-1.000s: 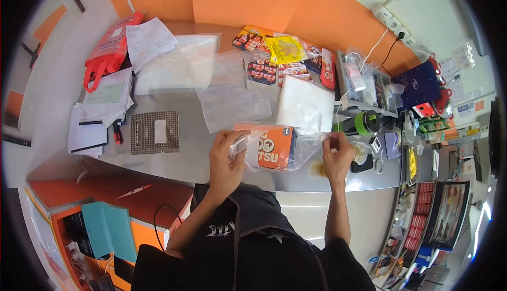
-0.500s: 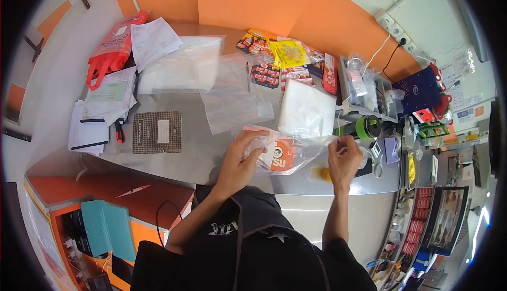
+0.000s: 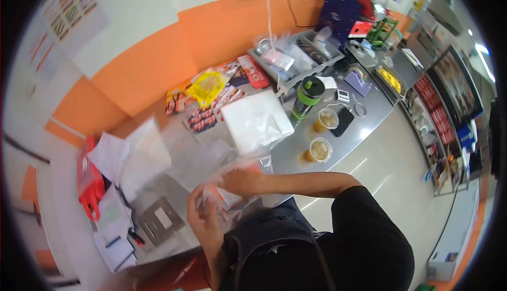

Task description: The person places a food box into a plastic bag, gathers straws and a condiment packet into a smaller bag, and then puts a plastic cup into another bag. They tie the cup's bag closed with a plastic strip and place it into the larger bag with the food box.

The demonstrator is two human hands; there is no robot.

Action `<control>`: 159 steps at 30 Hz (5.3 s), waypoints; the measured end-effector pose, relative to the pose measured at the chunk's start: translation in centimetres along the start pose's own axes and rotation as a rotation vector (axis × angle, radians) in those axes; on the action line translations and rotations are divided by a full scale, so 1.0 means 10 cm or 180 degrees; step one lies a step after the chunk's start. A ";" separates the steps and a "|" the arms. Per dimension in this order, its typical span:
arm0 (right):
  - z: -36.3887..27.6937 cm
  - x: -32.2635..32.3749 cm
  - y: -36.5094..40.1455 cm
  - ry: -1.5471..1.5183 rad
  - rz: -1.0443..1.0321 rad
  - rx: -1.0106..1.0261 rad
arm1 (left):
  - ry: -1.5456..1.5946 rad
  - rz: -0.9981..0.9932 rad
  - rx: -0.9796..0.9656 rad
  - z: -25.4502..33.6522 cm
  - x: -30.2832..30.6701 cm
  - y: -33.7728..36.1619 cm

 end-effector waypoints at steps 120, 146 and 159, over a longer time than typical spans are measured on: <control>7.53 -0.66 2.76 -0.1509 0.2685 -0.4001 | -0.0350 -0.0462 -0.1726 -1.70 -6.20 -4.36; 4.25 0.70 3.63 -0.3725 0.3555 -0.2002 | 0.1252 -0.2191 0.0027 -1.05 -5.37 -1.93; 1.27 -0.17 2.55 -0.6876 0.2309 -0.0925 | 0.1520 -0.0416 0.1451 -0.93 -1.94 0.40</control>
Point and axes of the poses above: each hand's wrist, its own y-axis away from the middle knuckle, its own x-axis out of the back of the hand, z = x × y, the point moved 9 cm from there along -y, towards the middle knuckle, and after that the axes turned 12 degrees about y, right-handed, at the moved point
